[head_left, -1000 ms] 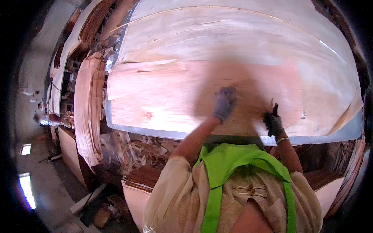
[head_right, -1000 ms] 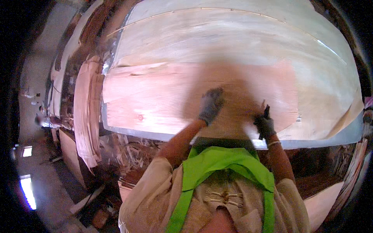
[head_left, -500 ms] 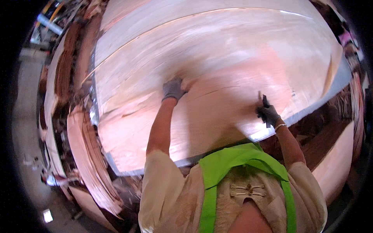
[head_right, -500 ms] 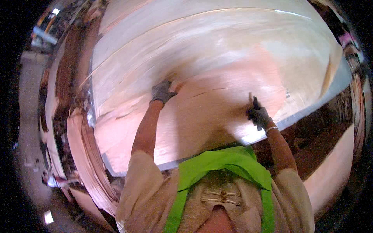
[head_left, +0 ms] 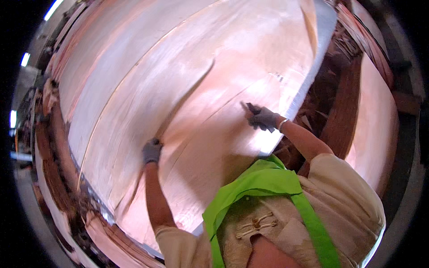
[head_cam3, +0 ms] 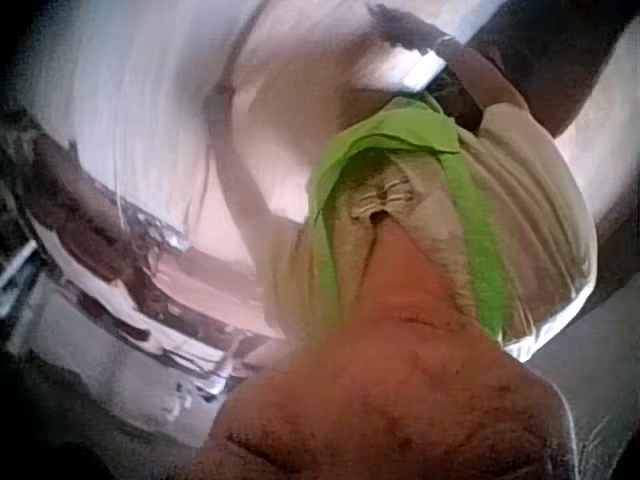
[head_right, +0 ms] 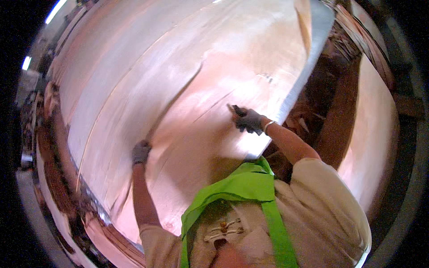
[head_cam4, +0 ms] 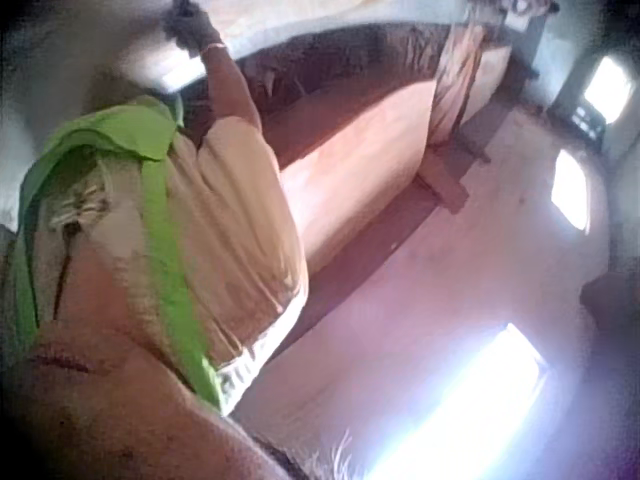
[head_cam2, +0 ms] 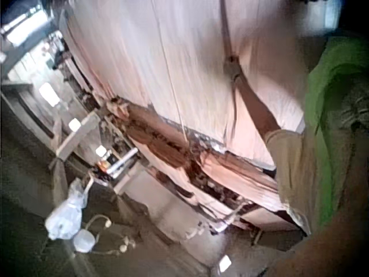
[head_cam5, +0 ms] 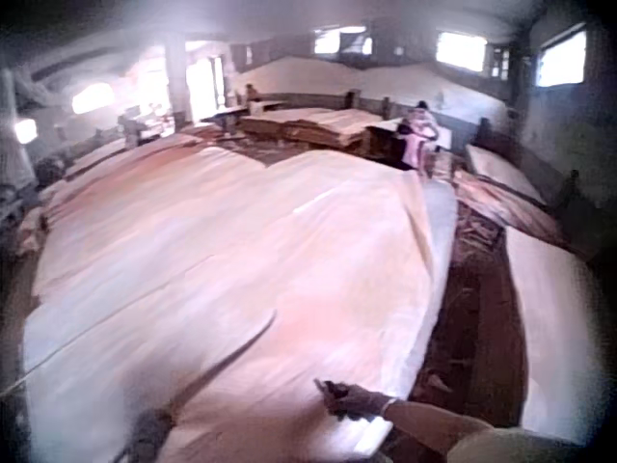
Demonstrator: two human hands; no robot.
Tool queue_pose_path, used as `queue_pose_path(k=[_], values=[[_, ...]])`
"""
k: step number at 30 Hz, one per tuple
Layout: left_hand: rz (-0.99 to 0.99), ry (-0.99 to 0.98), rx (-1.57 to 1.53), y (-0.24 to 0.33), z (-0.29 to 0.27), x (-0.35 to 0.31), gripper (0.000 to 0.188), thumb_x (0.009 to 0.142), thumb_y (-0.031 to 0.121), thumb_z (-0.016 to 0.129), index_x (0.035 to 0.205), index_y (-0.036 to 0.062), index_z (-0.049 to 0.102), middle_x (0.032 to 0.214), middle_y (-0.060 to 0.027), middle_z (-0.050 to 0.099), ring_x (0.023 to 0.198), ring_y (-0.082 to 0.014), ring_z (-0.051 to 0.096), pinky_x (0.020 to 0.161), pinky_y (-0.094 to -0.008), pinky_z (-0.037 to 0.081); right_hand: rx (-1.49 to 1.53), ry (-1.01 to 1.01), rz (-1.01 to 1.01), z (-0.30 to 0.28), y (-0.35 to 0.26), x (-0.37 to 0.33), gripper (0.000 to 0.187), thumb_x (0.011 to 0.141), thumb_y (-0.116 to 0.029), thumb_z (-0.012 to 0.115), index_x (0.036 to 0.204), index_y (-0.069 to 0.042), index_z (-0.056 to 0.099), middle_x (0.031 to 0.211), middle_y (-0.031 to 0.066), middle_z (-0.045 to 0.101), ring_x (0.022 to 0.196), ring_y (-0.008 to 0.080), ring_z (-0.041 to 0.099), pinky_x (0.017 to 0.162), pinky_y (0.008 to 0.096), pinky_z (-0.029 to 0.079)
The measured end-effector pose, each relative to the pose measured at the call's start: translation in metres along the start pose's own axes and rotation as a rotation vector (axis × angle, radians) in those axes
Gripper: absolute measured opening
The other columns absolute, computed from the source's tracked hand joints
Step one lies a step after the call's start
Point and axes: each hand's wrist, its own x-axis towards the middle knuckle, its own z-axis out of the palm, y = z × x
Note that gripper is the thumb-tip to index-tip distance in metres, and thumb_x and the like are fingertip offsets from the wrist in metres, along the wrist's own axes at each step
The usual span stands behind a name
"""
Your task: The person trims wood veneers on a large work surface using a utility knife, uses a tape measure to check dimensions, and stacks the prepared wood sheets on a pile.
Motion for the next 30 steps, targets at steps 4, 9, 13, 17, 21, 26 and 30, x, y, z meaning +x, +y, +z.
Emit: queue_pose_path(k=[4, 9, 13, 17, 21, 26, 30], values=[[-0.213, -0.116, -0.364, -0.008, -0.074, 0.054, 0.015, 0.075, 0.012, 0.064, 0.086, 0.002, 0.062, 0.076, -0.0106, 0.062, 0.059, -0.0213, 0.06, 0.052, -0.0349, 0.049, 0.071, 0.036, 0.063, -0.005, 0.018, 0.007, 0.023, 0.076, -0.016, 0.065, 0.093, -0.006, 0.054, 0.068, 0.0063, 0.06, 0.046, 0.0113, 0.054, 0.032, 0.0225, 0.037], [-0.071, 0.208, 0.396, -0.059, -0.162, 0.173, 0.03, 0.081, 0.033, 0.05, 0.09, 0.0071, 0.062, 0.089, -0.0183, 0.062, 0.082, -0.0344, 0.061, 0.071, -0.0435, 0.047, 0.056, 0.018, 0.061, -0.004, 0.026, 0.018, 0.022, 0.077, -0.016, 0.065, 0.092, -0.005, 0.055, 0.069, 0.0066, 0.06, 0.047, 0.012, 0.055, 0.031, 0.0222, 0.037], [0.164, 0.923, 0.156, 0.067, -0.233, 0.179, 0.029, 0.086, 0.025, 0.048, 0.107, 0.0084, 0.058, 0.103, -0.0152, 0.059, 0.096, -0.0328, 0.057, 0.081, -0.0408, 0.044, 0.051, 0.019, 0.086, -0.011, 0.031, 0.013, 0.02, 0.077, -0.016, 0.064, 0.092, -0.004, 0.054, 0.064, 0.0059, 0.059, 0.044, 0.011, 0.054, 0.03, 0.0231, 0.036], [0.668, 1.268, 0.077, 0.136, -0.243, 0.163, 0.05, 0.081, 0.011, 0.052, 0.128, -0.0011, 0.038, 0.131, -0.0185, 0.04, 0.124, -0.0304, 0.036, 0.103, -0.0345, 0.028, -0.013, 0.027, 0.107, -0.005, 0.012, 0.007, 0.023, 0.077, -0.021, 0.065, 0.089, -0.006, 0.052, 0.062, 0.0052, 0.057, 0.042, 0.0118, 0.05, 0.031, 0.0237, 0.035], [0.491, 0.714, -0.007, 0.096, -0.163, 0.193, 0.061, 0.078, 0.003, 0.045, 0.136, 0.0027, 0.025, 0.138, -0.0184, 0.031, 0.126, -0.0309, 0.033, 0.104, -0.0339, 0.028, 0.033, -0.027, -0.084, 0.004, 0.005, 0.004, 0.028, 0.077, -0.019, 0.064, 0.102, -0.01, 0.052, 0.064, 0.005, 0.057, 0.043, 0.0114, 0.05, 0.031, 0.0234, 0.036], [0.324, 0.586, 0.225, 0.127, -0.078, 0.133, 0.063, 0.084, 0.02, 0.041, 0.141, 0.0114, 0.015, 0.146, -0.0146, 0.009, 0.11, -0.0299, 0.05, 0.07, -0.0384, 0.049, -0.12, 0.0, 0.009, 0.002, -0.01, -0.013, 0.061, 0.079, -0.021, 0.059, 0.134, -0.016, 0.034, 0.066, 0.0049, 0.058, 0.041, 0.0106, 0.045, 0.034, 0.0241, 0.037], [0.386, 0.443, -0.343, 0.118, -0.056, 0.031, 0.056, 0.086, 0.019, 0.044, 0.138, 0.0091, 0.025, 0.143, -0.0151, 0.022, 0.113, -0.0354, 0.045, 0.086, -0.0408, 0.044, -0.257, -0.033, -0.092, 0.013, -0.01, -0.019, 0.071, 0.082, -0.021, 0.051, 0.142, -0.023, 0.013, 0.067, 0.0056, 0.059, 0.038, 0.0115, 0.042, 0.037, 0.0254, 0.04]])
